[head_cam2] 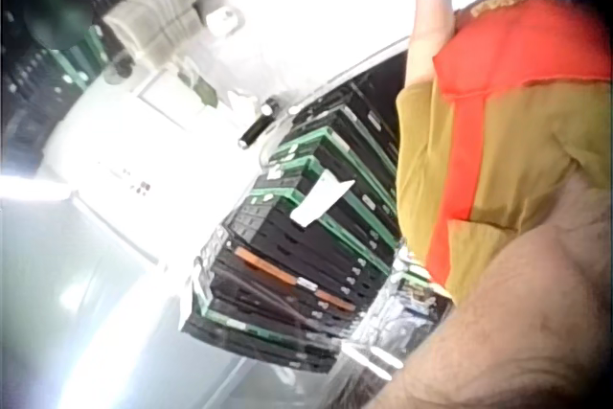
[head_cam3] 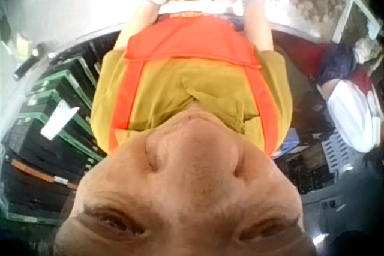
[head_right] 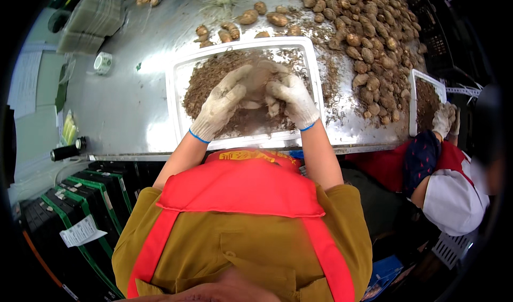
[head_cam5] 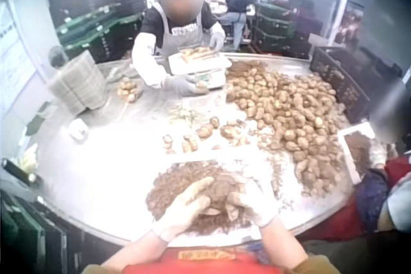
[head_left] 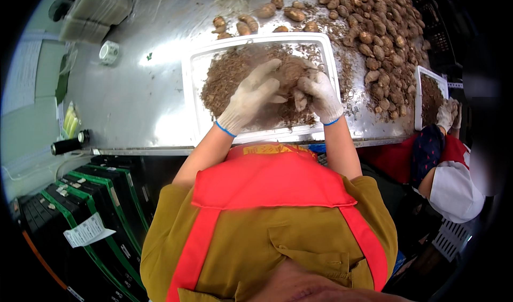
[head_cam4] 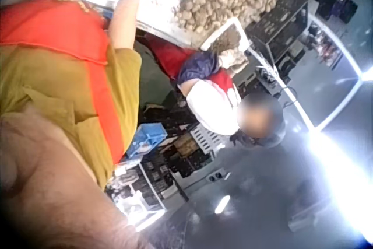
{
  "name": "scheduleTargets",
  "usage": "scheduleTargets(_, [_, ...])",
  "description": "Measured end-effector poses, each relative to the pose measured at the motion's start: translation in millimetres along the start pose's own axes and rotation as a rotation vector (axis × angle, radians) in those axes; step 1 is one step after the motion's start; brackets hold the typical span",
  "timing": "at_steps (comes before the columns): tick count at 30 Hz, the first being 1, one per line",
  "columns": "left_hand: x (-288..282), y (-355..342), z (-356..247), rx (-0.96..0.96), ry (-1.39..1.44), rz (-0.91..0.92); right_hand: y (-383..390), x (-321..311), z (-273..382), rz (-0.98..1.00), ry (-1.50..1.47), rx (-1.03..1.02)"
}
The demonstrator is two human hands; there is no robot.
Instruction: The person peels ginger roots by hand using a white tray filled with soil as an abrasive medium. They repeatedly rub the ginger against the soil to remove the skin, then place the cleaned roots into a plastic container on the table.
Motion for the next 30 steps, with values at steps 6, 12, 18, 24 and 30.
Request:
scheduleTargets(6, [-14, 15, -9, 0.087, -0.071, -0.047, 13, 37, 15, -0.075, 0.374, -0.232])
scheduleTargets(12, [-19, 13, -7, 0.192, -0.257, -0.093, 23, 39, 23, -0.315, 0.563, -0.637])
scheduleTargets(18, [-14, 21, -10, 0.170, -0.246, -0.175, 32, 62, 32, -0.330, 0.810, -0.978])
scheduleTargets(24, [-19, 14, -1, 0.108, -0.060, -0.262, 34, 67, 18, -0.179, 0.746, -0.920])
scheduleTargets(30, [-27, 6, -1, 0.099, 0.208, -0.192, 26, 46, 0, -0.047, 0.972, -0.635])
Point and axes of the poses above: each hand's wrist, its own y-axis away from the middle knuckle, its own x-axis out of the palm, z = x × y, the point moved 5 cm from there along -y, towards the middle knuckle, and after that the axes turned 11 degrees about -z, right-handed, at the moved point
